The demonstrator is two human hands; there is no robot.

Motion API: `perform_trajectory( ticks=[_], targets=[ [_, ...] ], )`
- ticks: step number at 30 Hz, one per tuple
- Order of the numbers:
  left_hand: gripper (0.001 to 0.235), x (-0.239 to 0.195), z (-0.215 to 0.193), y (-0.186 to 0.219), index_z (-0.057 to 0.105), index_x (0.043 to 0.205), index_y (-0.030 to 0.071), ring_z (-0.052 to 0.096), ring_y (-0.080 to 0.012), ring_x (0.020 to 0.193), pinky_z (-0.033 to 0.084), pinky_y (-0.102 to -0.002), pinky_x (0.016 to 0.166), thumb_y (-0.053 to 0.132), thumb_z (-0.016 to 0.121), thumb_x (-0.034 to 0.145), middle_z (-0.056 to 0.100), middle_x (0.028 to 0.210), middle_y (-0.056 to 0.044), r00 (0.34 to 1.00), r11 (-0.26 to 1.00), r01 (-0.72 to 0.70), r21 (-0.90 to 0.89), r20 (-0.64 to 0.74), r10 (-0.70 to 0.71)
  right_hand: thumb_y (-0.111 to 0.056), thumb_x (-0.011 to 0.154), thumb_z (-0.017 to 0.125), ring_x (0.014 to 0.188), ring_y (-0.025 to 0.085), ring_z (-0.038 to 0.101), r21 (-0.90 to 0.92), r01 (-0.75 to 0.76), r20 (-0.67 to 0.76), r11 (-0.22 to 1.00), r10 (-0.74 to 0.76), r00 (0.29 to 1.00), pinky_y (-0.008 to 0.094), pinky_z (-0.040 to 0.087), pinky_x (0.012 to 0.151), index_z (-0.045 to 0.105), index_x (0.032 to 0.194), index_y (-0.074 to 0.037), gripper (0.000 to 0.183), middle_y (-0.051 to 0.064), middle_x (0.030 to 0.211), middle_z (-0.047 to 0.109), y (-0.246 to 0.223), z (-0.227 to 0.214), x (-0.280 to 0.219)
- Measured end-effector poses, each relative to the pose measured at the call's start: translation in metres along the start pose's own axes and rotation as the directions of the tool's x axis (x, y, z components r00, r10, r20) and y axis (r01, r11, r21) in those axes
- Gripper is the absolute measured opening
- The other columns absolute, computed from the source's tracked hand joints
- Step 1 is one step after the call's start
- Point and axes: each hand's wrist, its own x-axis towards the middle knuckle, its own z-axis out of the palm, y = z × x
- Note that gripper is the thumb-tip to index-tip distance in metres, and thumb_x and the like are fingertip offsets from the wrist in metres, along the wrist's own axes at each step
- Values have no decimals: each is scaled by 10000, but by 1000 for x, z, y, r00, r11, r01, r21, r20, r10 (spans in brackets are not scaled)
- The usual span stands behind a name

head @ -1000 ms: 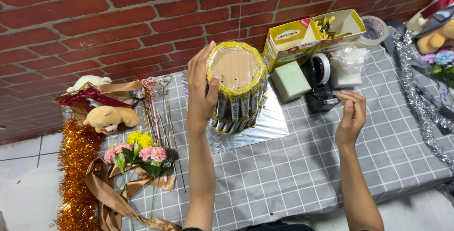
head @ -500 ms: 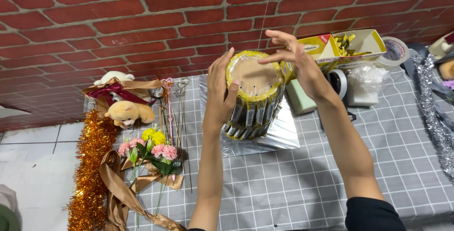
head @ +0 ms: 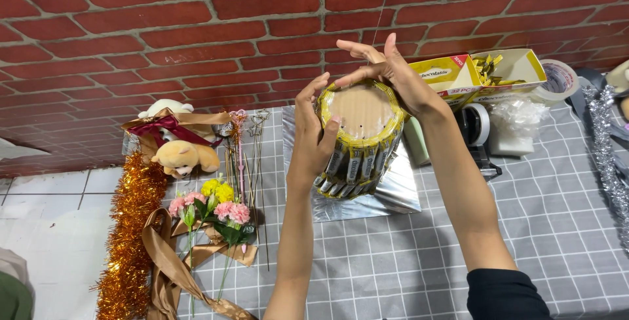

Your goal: Assembling a snack tower by attaching chocolate bars to a cylindrical base

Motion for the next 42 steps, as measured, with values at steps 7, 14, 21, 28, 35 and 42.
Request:
perform_trajectory(
  ticks=[7,14,21,28,35,42],
  targets=[
    [478,3,-1,-5,514,1307,184,344,-376,1412,225,-548,1188,488,375,966,411,1469,-126,998,992,-55,111,25,53,-742,945,24,1523,367,177,-9,-35,-29,999,35,999,614,5,1200,410,1547,-39,1003,172,1221,694,10,1,8],
    [548,1,-4,2,631,1297,243,373,-425,1369,280,-601,1133,534,277,996,399,1487,-146,995,931,-80,356,-27,96,-717,964,4,1504,379,209,-65,-18,-59,998,14,998,595,-20,1197,337,1591,-89,948,149,1159,726,20,0,12],
    [584,2,-4,1,637,1297,232,373,-439,1376,268,-626,1135,558,248,1007,406,1482,-156,995,942,-89,323,-15,99,-642,998,-27,1417,357,272,-321,-35,-93,947,5,996,580,8,1186,319,1573,-78,877,118,1173,732,-12,12,5],
    [655,1,-2,11,633,1291,188,380,-353,1396,320,-572,1132,595,189,1034,402,1537,-156,996,945,-79,318,-23,91,-715,926,-69,1453,295,233,-645,-28,-129,764,-73,989,520,93,1173,584,1426,-322,911,99,1611,273,-1,3,1],
    [610,1,-3,5,624,1301,202,379,-390,1382,296,-594,1137,568,230,1013,406,1509,-157,996,949,-82,305,-6,88,-675,1022,72,1456,337,277,-446,116,-7,887,-134,991,566,95,1169,309,1544,-110,805,107,1272,685,-10,8,2],
    [546,3,-2,-3,615,1310,215,396,-350,1386,280,-531,1155,497,265,1000,451,1496,-83,993,944,-120,308,22,119,-577,1055,48,1432,526,220,-311,0,114,950,37,993,687,126,1171,581,1242,10,815,277,1574,339,13,-4,12]
  ],
)
